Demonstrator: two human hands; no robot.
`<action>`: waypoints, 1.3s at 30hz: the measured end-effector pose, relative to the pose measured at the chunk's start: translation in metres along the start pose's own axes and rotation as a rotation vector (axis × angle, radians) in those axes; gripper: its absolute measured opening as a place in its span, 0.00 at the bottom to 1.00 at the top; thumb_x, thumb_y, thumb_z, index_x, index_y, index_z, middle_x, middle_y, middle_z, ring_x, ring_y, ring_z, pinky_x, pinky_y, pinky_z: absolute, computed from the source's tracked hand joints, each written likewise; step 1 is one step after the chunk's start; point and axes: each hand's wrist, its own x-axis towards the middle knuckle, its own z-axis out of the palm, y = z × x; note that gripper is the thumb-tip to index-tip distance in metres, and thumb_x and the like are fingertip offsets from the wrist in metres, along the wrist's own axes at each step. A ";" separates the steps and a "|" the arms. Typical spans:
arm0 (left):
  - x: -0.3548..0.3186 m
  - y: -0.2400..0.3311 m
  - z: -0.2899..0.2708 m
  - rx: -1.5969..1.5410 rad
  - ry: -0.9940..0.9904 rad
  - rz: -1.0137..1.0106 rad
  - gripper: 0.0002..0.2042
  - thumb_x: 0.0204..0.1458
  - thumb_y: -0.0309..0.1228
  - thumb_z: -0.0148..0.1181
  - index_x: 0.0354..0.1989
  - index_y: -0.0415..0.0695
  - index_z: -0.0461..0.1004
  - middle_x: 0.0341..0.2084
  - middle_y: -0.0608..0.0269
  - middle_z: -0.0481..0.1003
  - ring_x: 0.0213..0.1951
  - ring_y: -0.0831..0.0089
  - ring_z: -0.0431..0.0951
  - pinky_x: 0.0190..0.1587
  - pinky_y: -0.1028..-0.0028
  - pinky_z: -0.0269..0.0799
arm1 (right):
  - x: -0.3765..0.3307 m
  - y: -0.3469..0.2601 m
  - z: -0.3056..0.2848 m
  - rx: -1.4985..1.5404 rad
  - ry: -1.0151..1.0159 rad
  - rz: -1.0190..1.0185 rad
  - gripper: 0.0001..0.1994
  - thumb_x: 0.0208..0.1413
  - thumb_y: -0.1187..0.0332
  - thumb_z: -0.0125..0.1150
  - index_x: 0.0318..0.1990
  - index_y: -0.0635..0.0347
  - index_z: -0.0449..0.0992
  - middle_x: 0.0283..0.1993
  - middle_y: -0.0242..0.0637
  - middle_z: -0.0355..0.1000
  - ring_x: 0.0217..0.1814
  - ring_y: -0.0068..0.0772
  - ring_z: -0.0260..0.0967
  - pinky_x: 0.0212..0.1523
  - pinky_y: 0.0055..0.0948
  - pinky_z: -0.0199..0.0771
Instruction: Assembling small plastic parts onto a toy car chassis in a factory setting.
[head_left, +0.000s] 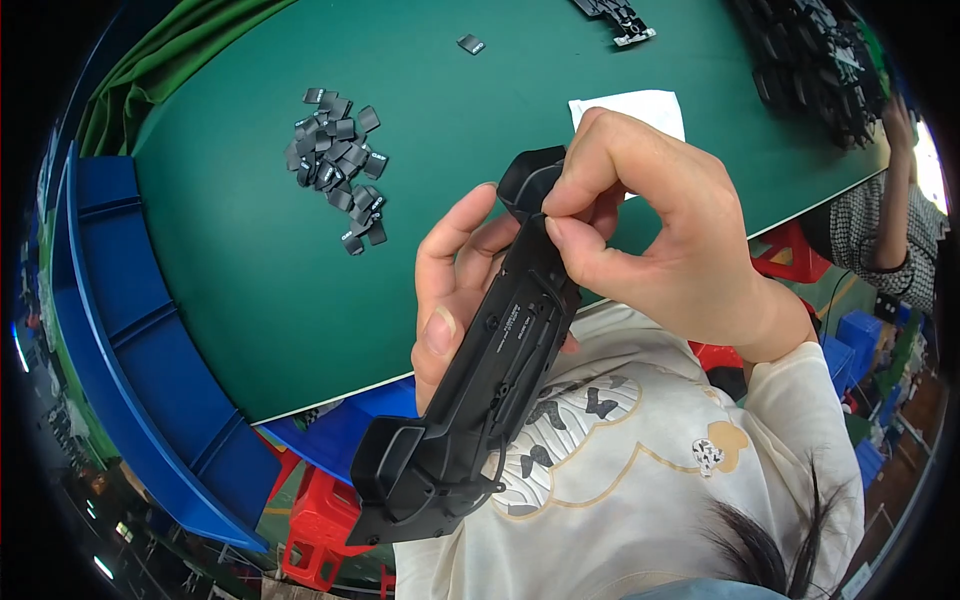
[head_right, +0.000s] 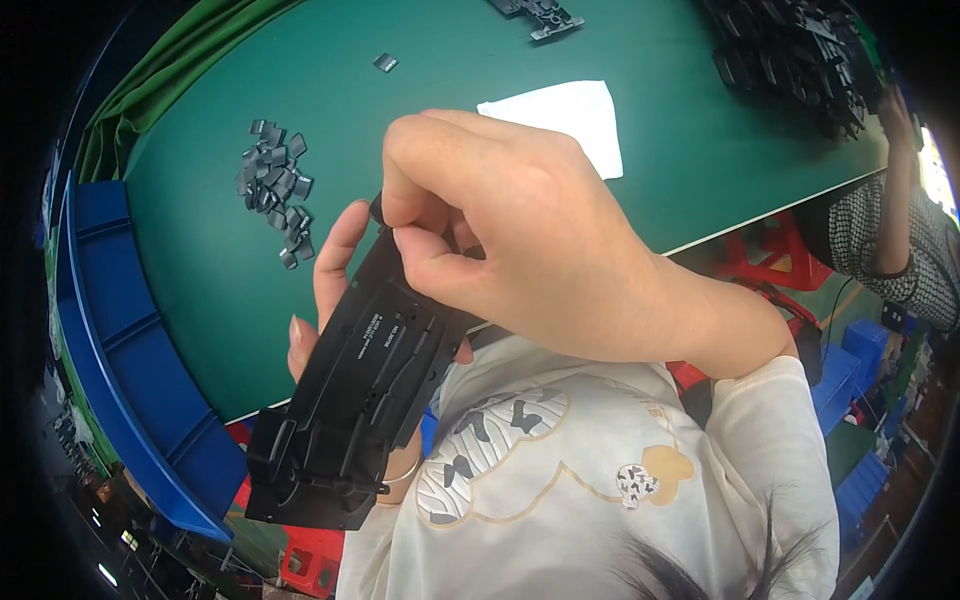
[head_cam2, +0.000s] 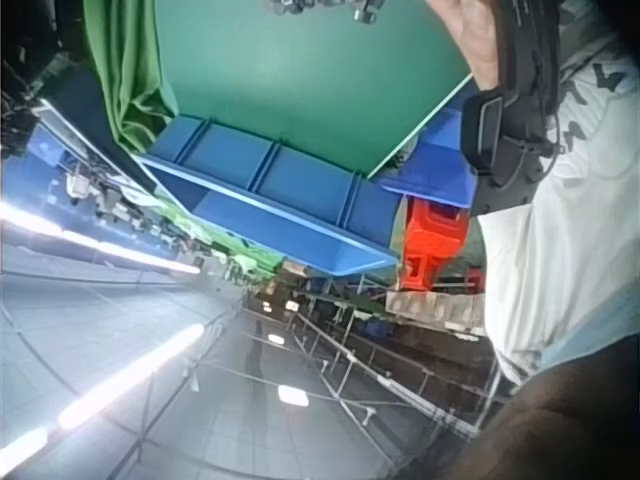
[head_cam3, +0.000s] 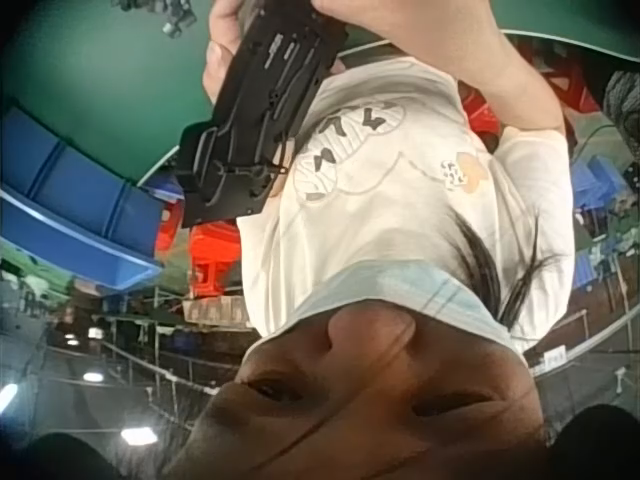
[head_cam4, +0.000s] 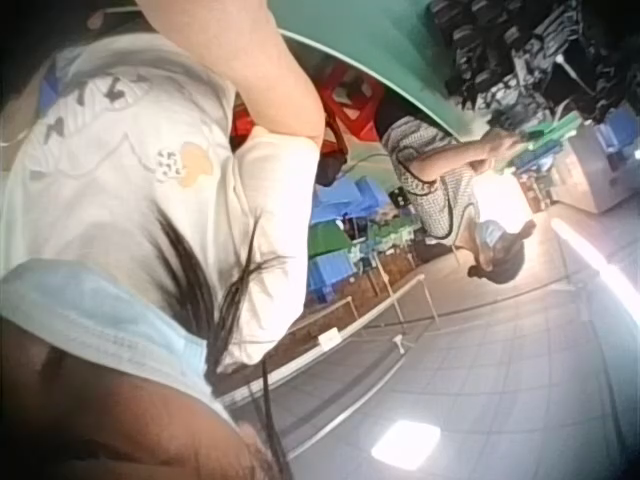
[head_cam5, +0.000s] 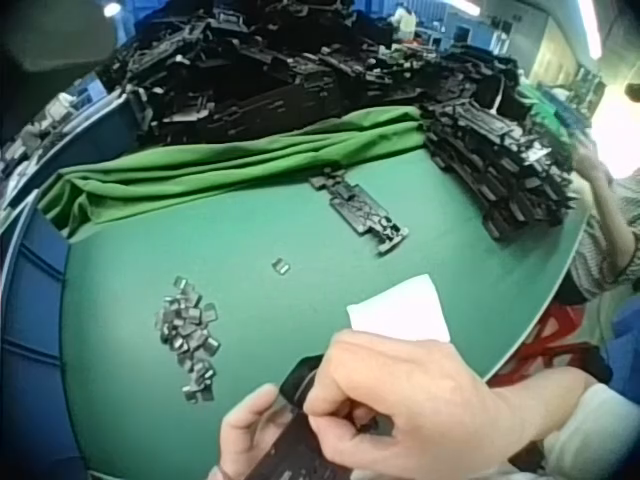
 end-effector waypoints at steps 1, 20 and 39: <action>0.000 0.000 0.001 -0.011 0.006 -0.002 0.41 0.38 0.53 0.52 0.55 0.42 0.42 0.48 0.49 0.53 0.46 0.58 0.63 0.30 0.70 0.76 | 0.000 0.000 0.000 0.004 0.002 0.004 0.08 0.32 0.85 0.53 0.22 0.64 0.65 0.20 0.32 0.62 0.20 0.21 0.59 0.19 0.15 0.61; -0.001 0.003 0.009 0.006 0.082 -0.011 0.41 0.35 0.50 0.55 0.55 0.43 0.43 0.48 0.49 0.54 0.47 0.62 0.63 0.30 0.72 0.75 | -0.002 -0.002 -0.003 0.123 -0.012 0.143 0.07 0.36 0.83 0.56 0.26 0.65 0.67 0.23 0.31 0.63 0.23 0.19 0.60 0.23 0.15 0.61; 0.001 0.006 0.009 0.031 0.061 -0.060 0.42 0.34 0.48 0.54 0.56 0.41 0.43 0.49 0.47 0.54 0.46 0.62 0.63 0.29 0.72 0.74 | 0.001 -0.001 -0.009 -0.164 -0.049 -0.009 0.06 0.41 0.77 0.56 0.23 0.65 0.64 0.20 0.31 0.61 0.19 0.19 0.58 0.19 0.16 0.59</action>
